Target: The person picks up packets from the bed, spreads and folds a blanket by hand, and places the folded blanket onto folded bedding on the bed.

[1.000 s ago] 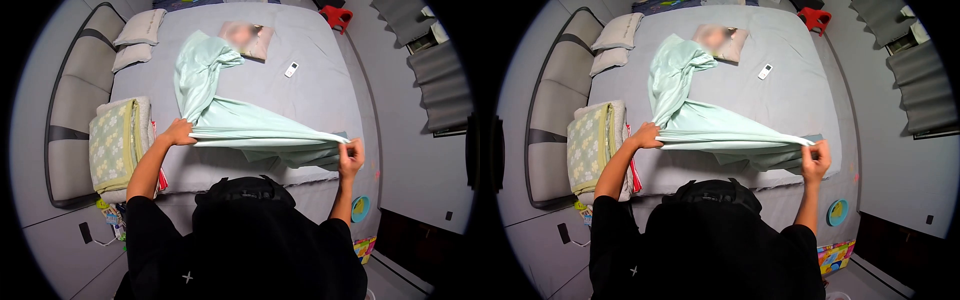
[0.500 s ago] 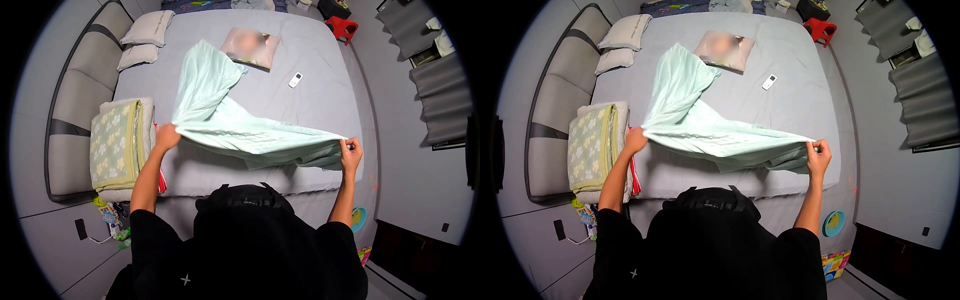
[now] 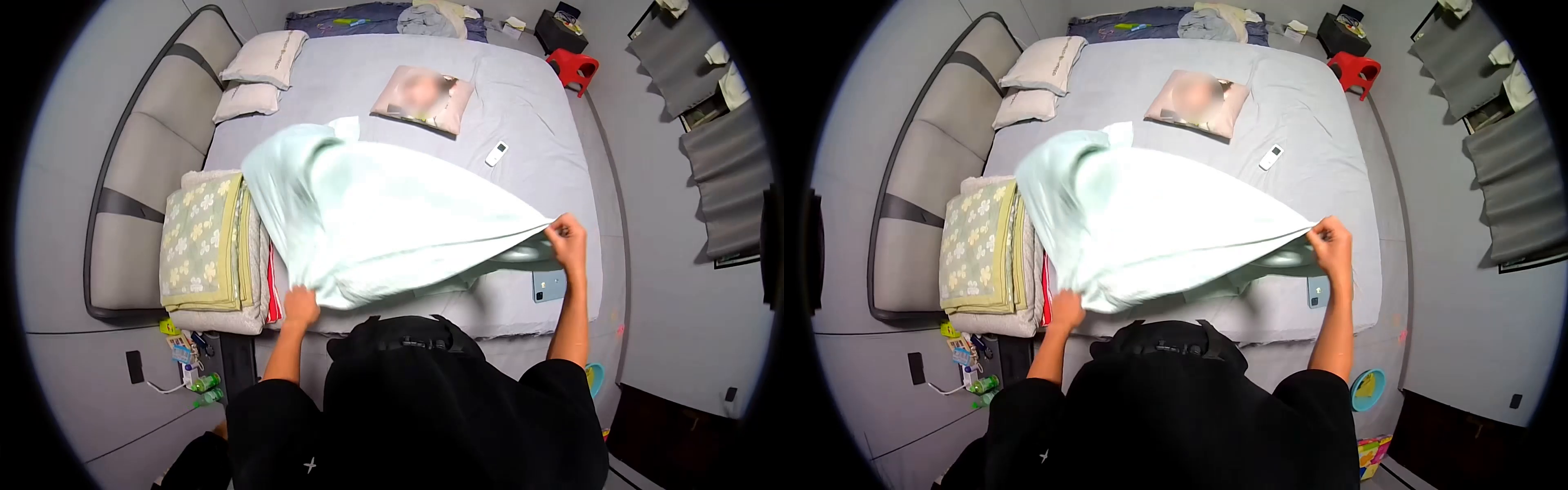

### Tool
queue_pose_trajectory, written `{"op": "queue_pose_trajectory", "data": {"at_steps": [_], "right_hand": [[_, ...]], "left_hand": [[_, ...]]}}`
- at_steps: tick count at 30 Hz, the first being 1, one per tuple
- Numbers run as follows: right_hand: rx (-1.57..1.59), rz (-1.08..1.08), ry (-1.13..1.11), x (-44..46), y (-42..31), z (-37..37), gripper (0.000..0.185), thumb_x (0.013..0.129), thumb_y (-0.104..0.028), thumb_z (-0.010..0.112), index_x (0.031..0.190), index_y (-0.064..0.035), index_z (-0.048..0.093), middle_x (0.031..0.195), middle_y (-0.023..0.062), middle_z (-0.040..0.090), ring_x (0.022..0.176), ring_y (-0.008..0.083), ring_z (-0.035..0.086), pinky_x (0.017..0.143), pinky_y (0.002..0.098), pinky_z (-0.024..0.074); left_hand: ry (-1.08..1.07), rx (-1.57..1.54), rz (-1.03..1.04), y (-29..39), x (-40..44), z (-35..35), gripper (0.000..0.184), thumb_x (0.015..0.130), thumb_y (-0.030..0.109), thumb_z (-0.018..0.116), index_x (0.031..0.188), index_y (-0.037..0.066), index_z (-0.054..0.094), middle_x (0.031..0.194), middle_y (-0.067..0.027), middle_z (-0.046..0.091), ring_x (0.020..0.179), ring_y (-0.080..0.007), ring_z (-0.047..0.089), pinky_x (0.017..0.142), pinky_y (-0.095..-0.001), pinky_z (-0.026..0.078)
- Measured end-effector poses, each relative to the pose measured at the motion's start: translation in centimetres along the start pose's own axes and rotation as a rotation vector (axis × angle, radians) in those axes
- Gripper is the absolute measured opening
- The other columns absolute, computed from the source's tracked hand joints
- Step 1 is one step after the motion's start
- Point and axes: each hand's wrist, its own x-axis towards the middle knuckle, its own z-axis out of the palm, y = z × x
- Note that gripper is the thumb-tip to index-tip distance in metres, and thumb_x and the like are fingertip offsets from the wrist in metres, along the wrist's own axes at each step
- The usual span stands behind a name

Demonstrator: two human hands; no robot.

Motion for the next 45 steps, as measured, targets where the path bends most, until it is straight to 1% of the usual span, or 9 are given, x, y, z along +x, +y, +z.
{"op": "queue_pose_trajectory", "data": {"at_steps": [2,5,8,11,13,18,26,40,45], "right_hand": [[-0.172,-0.080,-0.110,-1.6,2.3,1.8,0.012,0.075,-0.006,0.072,0.073,-0.0014,0.061,0.069,0.0088,0.059,0.061,0.0193,0.056,0.060,0.0331,0.0455],[-0.213,-0.108,-0.276,-0.9,3.5,1.9,0.011,0.076,-0.008,0.071,0.075,-0.0020,0.063,0.073,0.0113,0.061,0.063,0.0236,0.059,0.061,0.0358,0.0467],[-0.193,-0.040,0.120,2.8,6.0,0.5,0.013,0.078,-0.013,0.072,0.078,-0.0026,0.064,0.074,0.0112,0.062,0.065,0.0269,0.060,0.062,0.0367,0.0471],[-0.082,0.103,0.411,4.7,3.6,0.3,0.020,0.079,-0.021,0.075,0.080,-0.0038,0.066,0.078,0.0117,0.064,0.072,0.0318,0.062,0.066,0.0389,0.0486],[-0.307,0.080,0.267,4.7,5.2,1.8,0.024,0.077,-0.026,0.078,0.082,-0.0047,0.068,0.084,0.0119,0.065,0.079,0.0328,0.063,0.071,0.0400,0.0493],[-0.532,0.140,0.027,0.7,5.2,6.6,0.046,0.074,-0.026,0.080,0.116,-0.0126,0.063,0.115,0.0126,0.061,0.100,0.0338,0.063,0.085,0.0427,0.0513],[-0.192,0.010,-0.635,-6.9,-1.5,14.6,0.038,0.074,-0.022,0.078,0.107,-0.0061,0.069,0.106,0.0139,0.069,0.100,0.0317,0.065,0.086,0.0399,0.0512],[0.567,0.004,-0.764,-8.9,-11.9,23.6,0.025,0.085,-0.023,0.072,0.097,-0.0024,0.068,0.082,0.0085,0.066,0.068,0.0145,0.057,0.064,0.0305,0.0455],[0.390,-0.189,-0.872,-8.0,-12.7,20.8,0.022,0.089,-0.017,0.063,0.105,-0.0048,0.069,0.093,0.0116,0.070,0.078,0.0267,0.067,0.073,0.0360,0.0509]], "left_hand": [[-0.370,-0.048,0.035,0.3,-1.2,2.1,0.032,0.075,0.014,0.057,0.102,0.006,0.071,0.097,-0.0215,0.067,0.096,-0.0407,0.062,0.084,-0.0507,0.050],[-0.211,-0.096,-0.066,0.3,0.2,-2.4,0.033,0.074,0.021,0.059,0.100,0.005,0.072,0.105,-0.0205,0.068,0.102,-0.0354,0.064,0.090,-0.0456,0.050],[0.439,-0.336,-0.060,-1.7,2.9,-7.1,0.026,0.073,0.006,0.055,0.095,0.002,0.070,0.097,-0.0209,0.065,0.097,-0.0399,0.057,0.088,-0.0492,0.044],[0.768,-0.216,0.102,0.8,2.2,-16.1,0.034,0.068,0.001,0.058,0.101,-0.001,0.067,0.100,-0.0176,0.058,0.101,-0.0372,0.052,0.090,-0.0443,0.040],[0.778,-0.389,0.271,2.2,2.4,-18.0,0.036,0.069,0.000,0.058,0.103,0.000,0.068,0.099,-0.0173,0.057,0.099,-0.0374,0.052,0.089,-0.0440,0.041],[0.462,-0.630,0.470,5.3,2.6,-16.5,0.037,0.070,-0.001,0.057,0.106,0.002,0.068,0.092,-0.0175,0.059,0.092,-0.0376,0.055,0.081,-0.0425,0.046],[0.233,-0.455,0.430,9.2,4.8,-11.5,0.035,0.074,0.007,0.057,0.106,0.004,0.068,0.087,-0.0221,0.062,0.085,-0.0422,0.061,0.078,-0.0473,0.049],[0.282,-0.423,0.428,8.7,2.5,-13.7,0.041,0.072,0.022,0.070,0.109,0.004,0.068,0.094,-0.0190,0.064,0.090,-0.0370,0.061,0.082,-0.0450,0.046],[0.149,-0.512,0.444,6.7,2.0,-14.6,0.065,0.070,0.046,0.078,0.122,0.008,0.065,0.099,-0.0158,0.064,0.099,-0.0321,0.058,0.092,-0.0405,0.036]]}}
